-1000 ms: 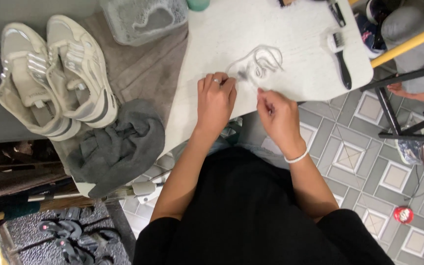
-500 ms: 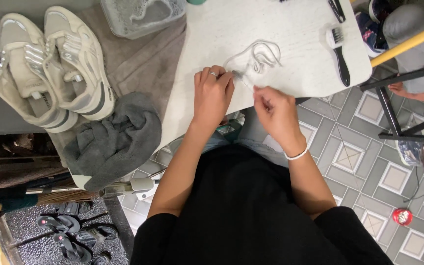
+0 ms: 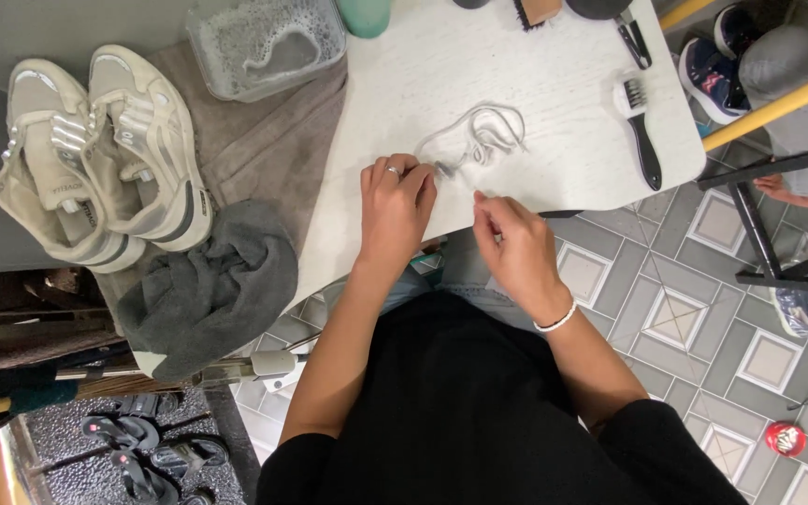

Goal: The person scrubs white shoelaces with a toothbrush on a white table. They repeatedly dip the toothbrush into a container of soapy water and continue scrubbing the laces.

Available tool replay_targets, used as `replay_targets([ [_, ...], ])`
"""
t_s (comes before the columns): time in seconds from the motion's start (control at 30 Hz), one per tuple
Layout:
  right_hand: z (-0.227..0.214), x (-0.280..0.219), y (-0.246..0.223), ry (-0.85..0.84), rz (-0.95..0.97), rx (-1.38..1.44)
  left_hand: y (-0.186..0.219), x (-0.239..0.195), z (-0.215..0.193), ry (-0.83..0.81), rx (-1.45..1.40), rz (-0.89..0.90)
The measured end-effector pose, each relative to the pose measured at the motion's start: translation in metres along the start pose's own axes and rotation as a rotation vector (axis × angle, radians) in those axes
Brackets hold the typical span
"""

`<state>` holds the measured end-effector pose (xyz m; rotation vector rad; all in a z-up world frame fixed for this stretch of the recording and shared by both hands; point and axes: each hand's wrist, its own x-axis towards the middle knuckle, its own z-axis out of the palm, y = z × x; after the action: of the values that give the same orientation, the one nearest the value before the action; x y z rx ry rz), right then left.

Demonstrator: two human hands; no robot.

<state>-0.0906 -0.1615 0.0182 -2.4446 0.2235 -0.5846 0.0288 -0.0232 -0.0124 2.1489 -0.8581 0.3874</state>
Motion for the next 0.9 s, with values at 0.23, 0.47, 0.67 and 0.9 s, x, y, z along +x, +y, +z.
replay_targets([
  [0.23, -0.009, 0.001, 0.001, 0.036, -0.006, 0.008, 0.006, 0.004, -0.002, -0.014, 0.003, -0.031],
  [0.47, -0.006, 0.001, 0.01, -0.008, -0.024, -0.029, 0.006, 0.002, 0.002, 0.022, 0.017, -0.036],
  [0.67, -0.005, 0.01, 0.02, -0.036, -0.051, -0.007, 0.009, 0.002, -0.001, 0.022, 0.003, -0.046],
  [0.9, -0.013, 0.022, 0.027, -0.076, 0.008, 0.059, 0.007, 0.005, 0.0, 0.02, -0.005, -0.063],
])
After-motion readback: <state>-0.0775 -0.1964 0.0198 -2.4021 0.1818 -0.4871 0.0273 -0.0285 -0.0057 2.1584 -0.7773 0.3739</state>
